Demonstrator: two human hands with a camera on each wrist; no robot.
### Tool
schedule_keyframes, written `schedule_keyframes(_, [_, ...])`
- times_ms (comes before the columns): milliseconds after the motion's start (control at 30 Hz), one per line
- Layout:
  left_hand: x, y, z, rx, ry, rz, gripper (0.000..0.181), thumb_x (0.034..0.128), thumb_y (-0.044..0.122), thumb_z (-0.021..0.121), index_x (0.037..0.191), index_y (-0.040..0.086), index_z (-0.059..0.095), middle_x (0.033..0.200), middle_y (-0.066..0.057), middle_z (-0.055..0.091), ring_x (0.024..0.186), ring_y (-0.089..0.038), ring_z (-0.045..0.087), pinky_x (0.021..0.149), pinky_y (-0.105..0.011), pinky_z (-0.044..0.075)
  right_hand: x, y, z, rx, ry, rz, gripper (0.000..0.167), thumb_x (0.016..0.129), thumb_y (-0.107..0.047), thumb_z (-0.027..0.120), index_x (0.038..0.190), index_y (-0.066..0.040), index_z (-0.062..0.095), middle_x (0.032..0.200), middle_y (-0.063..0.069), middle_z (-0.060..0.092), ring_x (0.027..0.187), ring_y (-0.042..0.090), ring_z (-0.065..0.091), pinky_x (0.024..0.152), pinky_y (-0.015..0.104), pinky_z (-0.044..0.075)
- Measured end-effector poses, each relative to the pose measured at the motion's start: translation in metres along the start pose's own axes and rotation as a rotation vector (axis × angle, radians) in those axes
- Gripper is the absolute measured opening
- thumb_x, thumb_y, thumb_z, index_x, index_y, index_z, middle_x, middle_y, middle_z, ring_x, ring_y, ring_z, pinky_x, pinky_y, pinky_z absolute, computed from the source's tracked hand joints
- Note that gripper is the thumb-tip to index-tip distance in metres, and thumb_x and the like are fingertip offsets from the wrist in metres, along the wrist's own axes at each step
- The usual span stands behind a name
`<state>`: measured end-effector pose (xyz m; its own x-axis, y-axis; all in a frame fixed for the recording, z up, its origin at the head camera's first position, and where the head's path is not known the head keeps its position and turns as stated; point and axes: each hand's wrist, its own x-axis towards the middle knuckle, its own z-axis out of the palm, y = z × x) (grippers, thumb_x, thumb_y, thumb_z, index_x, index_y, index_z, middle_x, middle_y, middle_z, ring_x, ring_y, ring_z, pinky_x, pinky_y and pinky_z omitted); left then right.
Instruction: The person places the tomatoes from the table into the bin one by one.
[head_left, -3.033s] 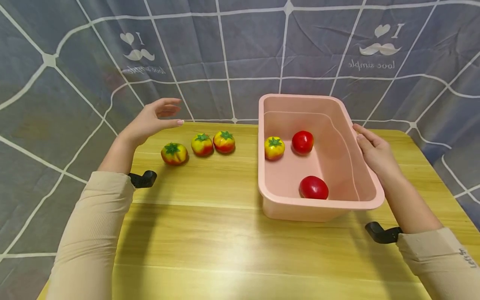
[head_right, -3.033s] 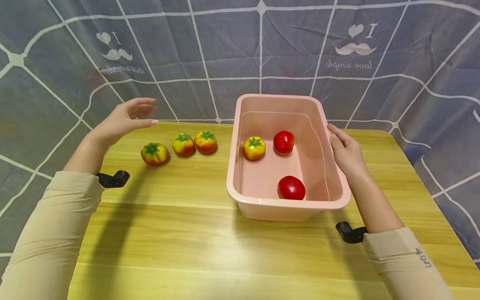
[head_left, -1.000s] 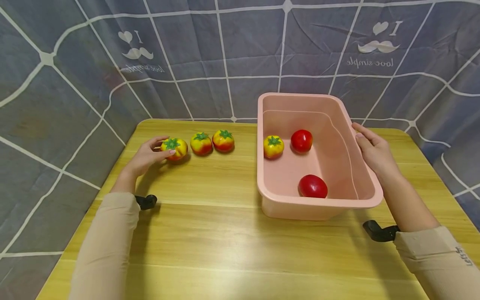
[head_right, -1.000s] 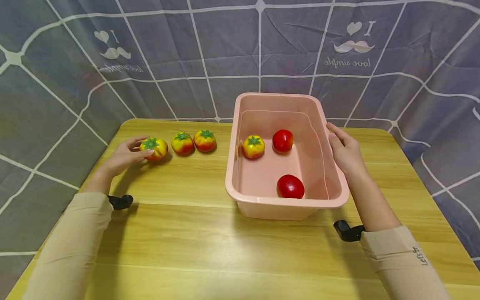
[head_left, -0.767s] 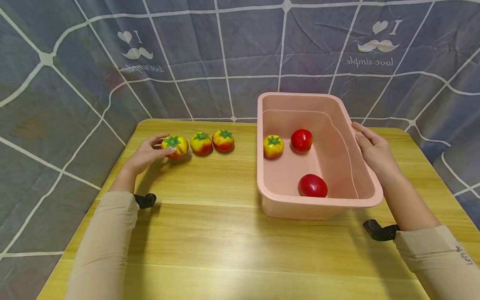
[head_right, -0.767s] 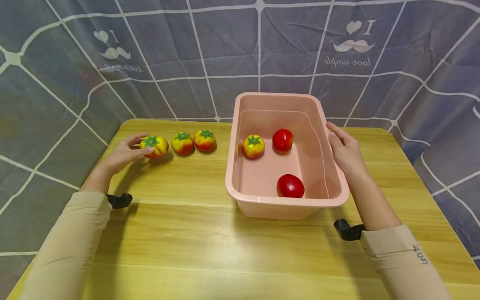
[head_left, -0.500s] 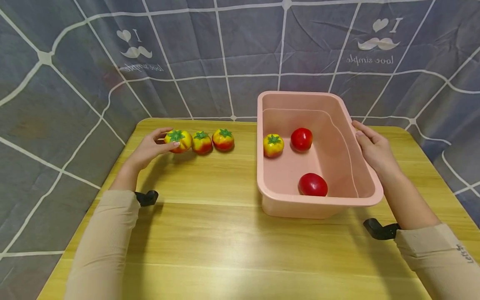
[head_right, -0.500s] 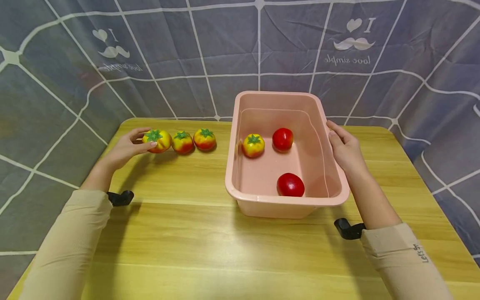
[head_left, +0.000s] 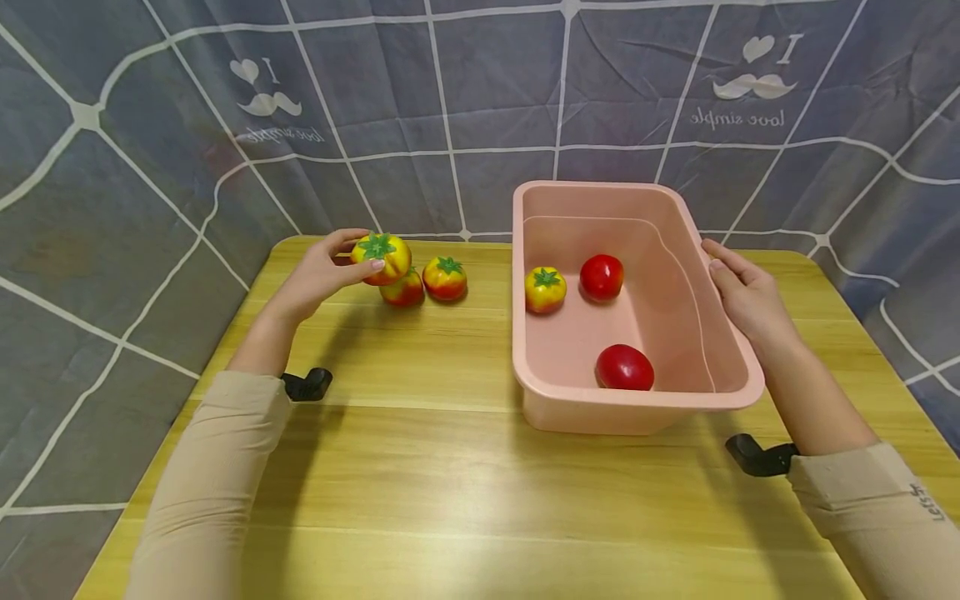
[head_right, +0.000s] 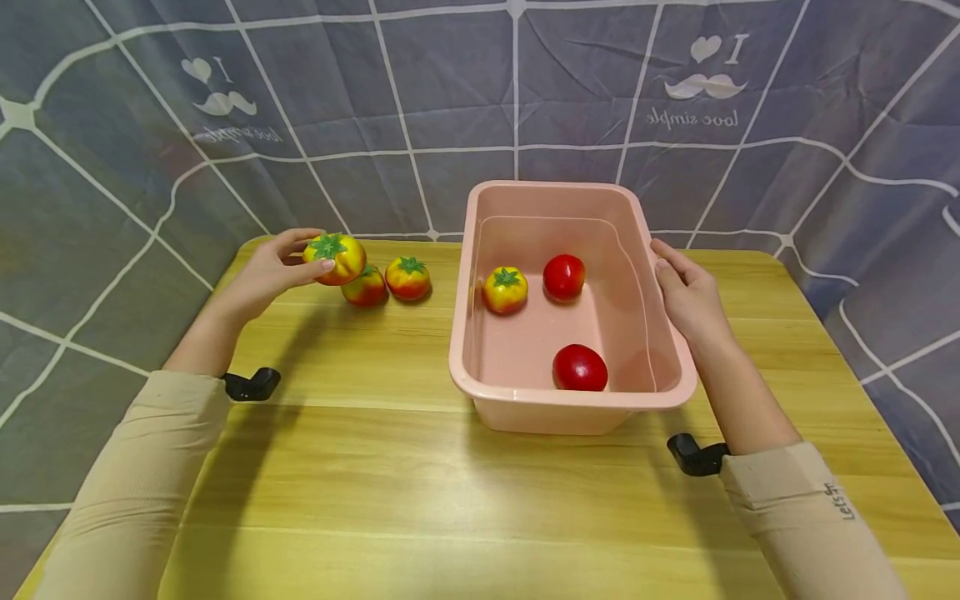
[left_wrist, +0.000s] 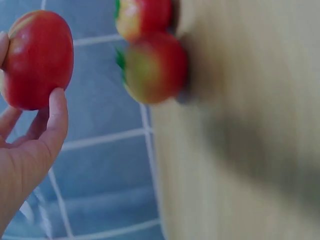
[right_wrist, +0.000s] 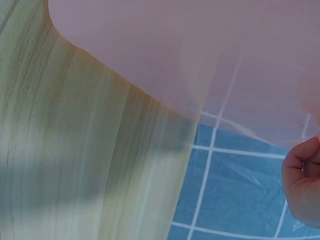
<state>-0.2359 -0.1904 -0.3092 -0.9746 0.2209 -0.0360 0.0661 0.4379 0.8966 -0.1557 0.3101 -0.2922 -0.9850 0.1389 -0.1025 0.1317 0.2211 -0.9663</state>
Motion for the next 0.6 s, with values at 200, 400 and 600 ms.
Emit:
schedule_keyframes(200, [-0.001, 0.036, 0.015, -0.043, -0.024, 0.020, 0.061, 0.0862, 0.025, 0.067, 0.138, 0.008, 0.040, 0.132, -0.016, 0.042, 0.115, -0.030, 0.046, 0.090, -0.032, 0.045, 0.001, 0.000, 0.000, -0.033, 0.002, 0.004, 0.053, 0.096, -0.035, 0.048, 0.144, -0.019, 0.035, 0.142, 0.003, 0.041, 0.085, -0.011, 0.054, 0.069, 0.007, 0.045])
schedule_keyframes(400, [0.001, 0.068, 0.032, -0.075, -0.064, 0.045, 0.061, 0.0859, 0.024, 0.067, 0.138, 0.008, 0.041, 0.131, -0.015, 0.044, 0.113, -0.028, 0.046, 0.089, -0.034, 0.047, 0.001, -0.002, -0.001, -0.059, -0.004, 0.009, 0.055, 0.095, -0.038, 0.047, 0.145, -0.019, 0.034, 0.149, 0.003, 0.032, 0.092, -0.010, 0.050, 0.072, 0.006, 0.044])
schedule_keyframes(600, [0.008, 0.091, 0.050, -0.085, -0.072, 0.074, 0.060, 0.0842, 0.024, 0.069, 0.137, 0.010, 0.044, 0.128, -0.012, 0.047, 0.110, -0.026, 0.049, 0.086, -0.034, 0.049, 0.002, -0.003, -0.001, -0.046, -0.007, 0.005, 0.055, 0.095, -0.037, 0.048, 0.144, -0.017, 0.035, 0.149, 0.001, 0.031, 0.090, -0.011, 0.050, 0.071, 0.006, 0.044])
